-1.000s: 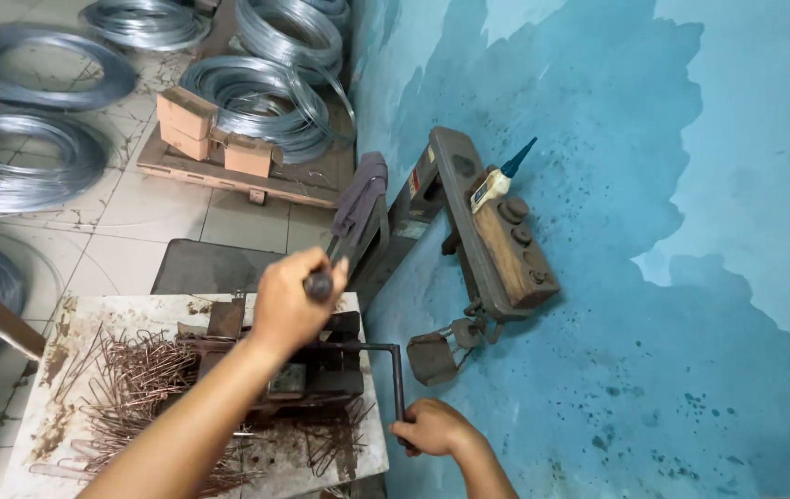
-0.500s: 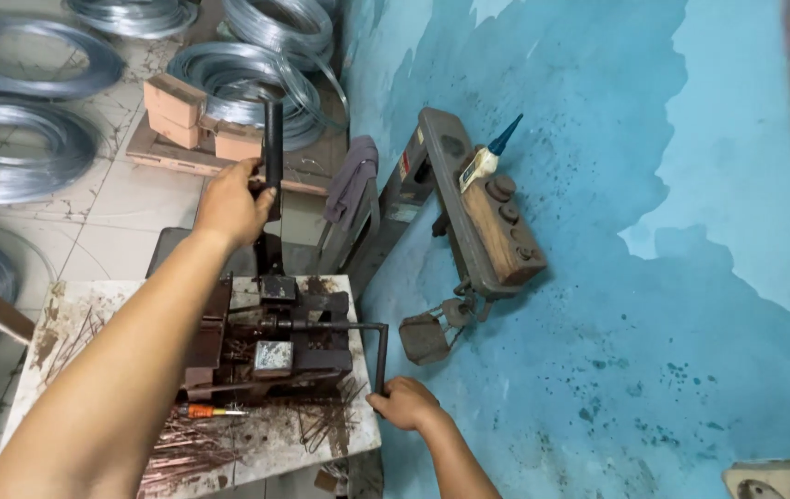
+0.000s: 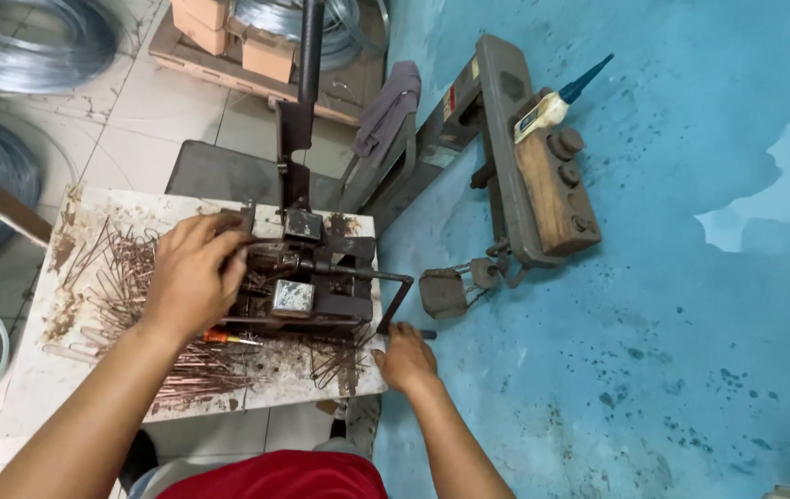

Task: Operating a manual machine to bend or cut small wire pieces.

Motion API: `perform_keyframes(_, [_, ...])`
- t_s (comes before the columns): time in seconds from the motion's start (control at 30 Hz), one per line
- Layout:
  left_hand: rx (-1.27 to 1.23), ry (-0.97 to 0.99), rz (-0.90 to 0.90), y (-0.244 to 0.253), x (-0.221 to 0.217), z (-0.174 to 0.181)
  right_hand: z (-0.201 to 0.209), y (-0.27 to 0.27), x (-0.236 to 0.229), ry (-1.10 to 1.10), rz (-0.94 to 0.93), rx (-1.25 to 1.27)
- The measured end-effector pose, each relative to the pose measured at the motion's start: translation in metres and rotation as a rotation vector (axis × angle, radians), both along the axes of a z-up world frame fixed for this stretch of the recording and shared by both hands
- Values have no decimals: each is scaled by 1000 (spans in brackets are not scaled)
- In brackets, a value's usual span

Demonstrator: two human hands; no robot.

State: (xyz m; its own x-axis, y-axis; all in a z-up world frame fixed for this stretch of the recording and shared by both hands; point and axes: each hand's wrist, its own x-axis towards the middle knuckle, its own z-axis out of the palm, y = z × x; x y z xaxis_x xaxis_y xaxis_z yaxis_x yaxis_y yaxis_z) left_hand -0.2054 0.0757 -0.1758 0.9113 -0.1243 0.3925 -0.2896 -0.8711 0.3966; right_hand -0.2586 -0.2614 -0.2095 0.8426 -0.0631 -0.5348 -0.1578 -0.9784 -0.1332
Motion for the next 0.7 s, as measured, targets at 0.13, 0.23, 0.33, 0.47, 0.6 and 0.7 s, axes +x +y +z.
perform_keyframes(0.13, [-331, -122, 167, 24, -50, -58, 18, 56, -18, 45, 166, 214])
perform_keyframes(0.23, [-375, -173, 260, 46, -79, -126, 16, 106, -26, -48, 352, 365])
perform_keyframes(0.33, [-297, -109, 304, 59, -97, -151, -22, 149, -22, -149, 489, 470])
perform_keyframes(0.47, [-205, 46, 420, 69, -112, -175, -53, 192, -6, -182, 508, 421])
perform_keyframes(0.6, [-232, 300, 419, 64, -120, -147, -54, 226, 7, -132, 485, 325])
perform_keyframes(0.7, [-263, 495, 383, 58, -123, -128, -55, 236, 9, -31, 431, 271])
